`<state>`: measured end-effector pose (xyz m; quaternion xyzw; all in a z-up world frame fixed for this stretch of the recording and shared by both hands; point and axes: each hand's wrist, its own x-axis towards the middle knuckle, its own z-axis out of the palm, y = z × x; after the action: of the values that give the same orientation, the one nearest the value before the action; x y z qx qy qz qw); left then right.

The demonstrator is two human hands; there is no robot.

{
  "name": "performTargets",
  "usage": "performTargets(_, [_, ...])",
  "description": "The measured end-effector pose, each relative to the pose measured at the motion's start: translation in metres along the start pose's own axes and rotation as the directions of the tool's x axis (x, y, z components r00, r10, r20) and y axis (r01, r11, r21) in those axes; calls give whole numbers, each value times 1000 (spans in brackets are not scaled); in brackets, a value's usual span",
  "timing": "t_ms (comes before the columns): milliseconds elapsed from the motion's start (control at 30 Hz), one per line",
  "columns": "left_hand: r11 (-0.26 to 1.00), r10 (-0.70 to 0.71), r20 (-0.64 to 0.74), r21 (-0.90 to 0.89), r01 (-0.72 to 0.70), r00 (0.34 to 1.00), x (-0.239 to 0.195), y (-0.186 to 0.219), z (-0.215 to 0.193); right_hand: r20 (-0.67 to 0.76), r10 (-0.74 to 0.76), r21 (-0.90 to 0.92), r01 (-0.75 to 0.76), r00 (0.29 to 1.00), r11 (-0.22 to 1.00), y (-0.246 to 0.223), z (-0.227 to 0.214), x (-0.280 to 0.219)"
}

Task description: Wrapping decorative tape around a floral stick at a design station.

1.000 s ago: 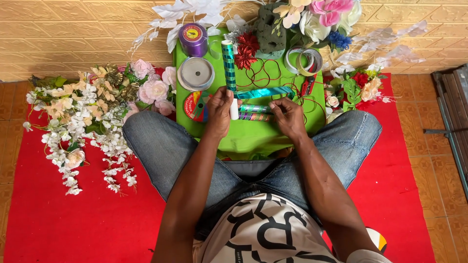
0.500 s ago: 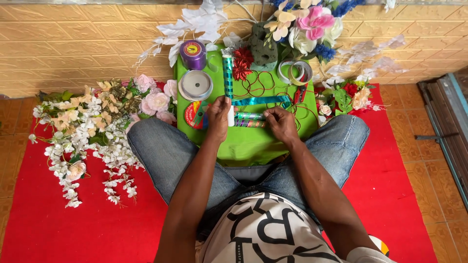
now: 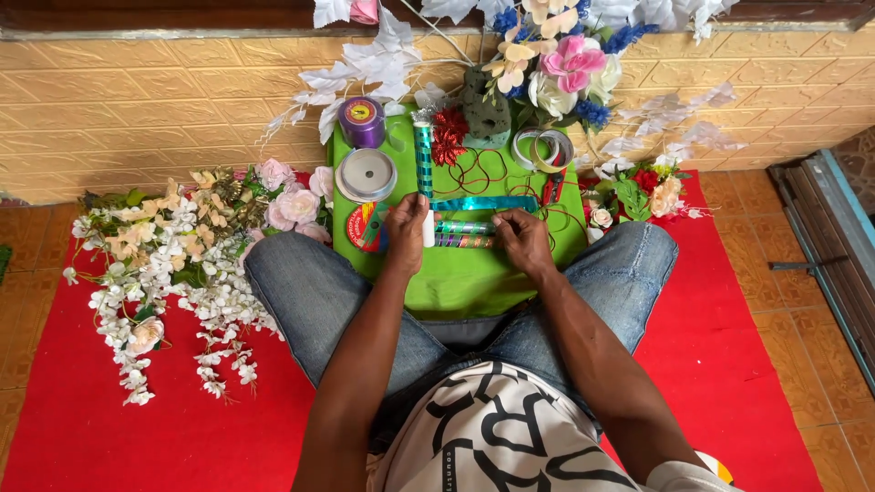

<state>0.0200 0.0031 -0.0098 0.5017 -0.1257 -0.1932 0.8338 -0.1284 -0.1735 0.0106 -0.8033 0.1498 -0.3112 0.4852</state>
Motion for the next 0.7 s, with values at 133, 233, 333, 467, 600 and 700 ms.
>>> performTargets(133, [1000,-22,16,-18,22,1000,-2,3,0,5,-8,3,8,1000,1000,1,1,-2])
performTargets(233, [997,-45,34,-53,47,998,-1,7,0,1,5,9,-5,1000,1000,-4,1,-2])
performTargets(333, [991,-70,44,-107,75,997,-5,11,4,1,-44,27,44,999,999,-5,0,-2])
performTargets(467, [987,-46,69,-148,56,997,-11,19,11,17,-75,12,75,997,997,-6,0,0])
performTargets(600, [999,31,33,25,-32,999,-11,18,16,33,-93,1,93,995,996,-13,0,3])
performTargets(700, [941,197,-8,283,-187,980,-5,-3,5,46,-84,47,82,995,996,-21,2,5])
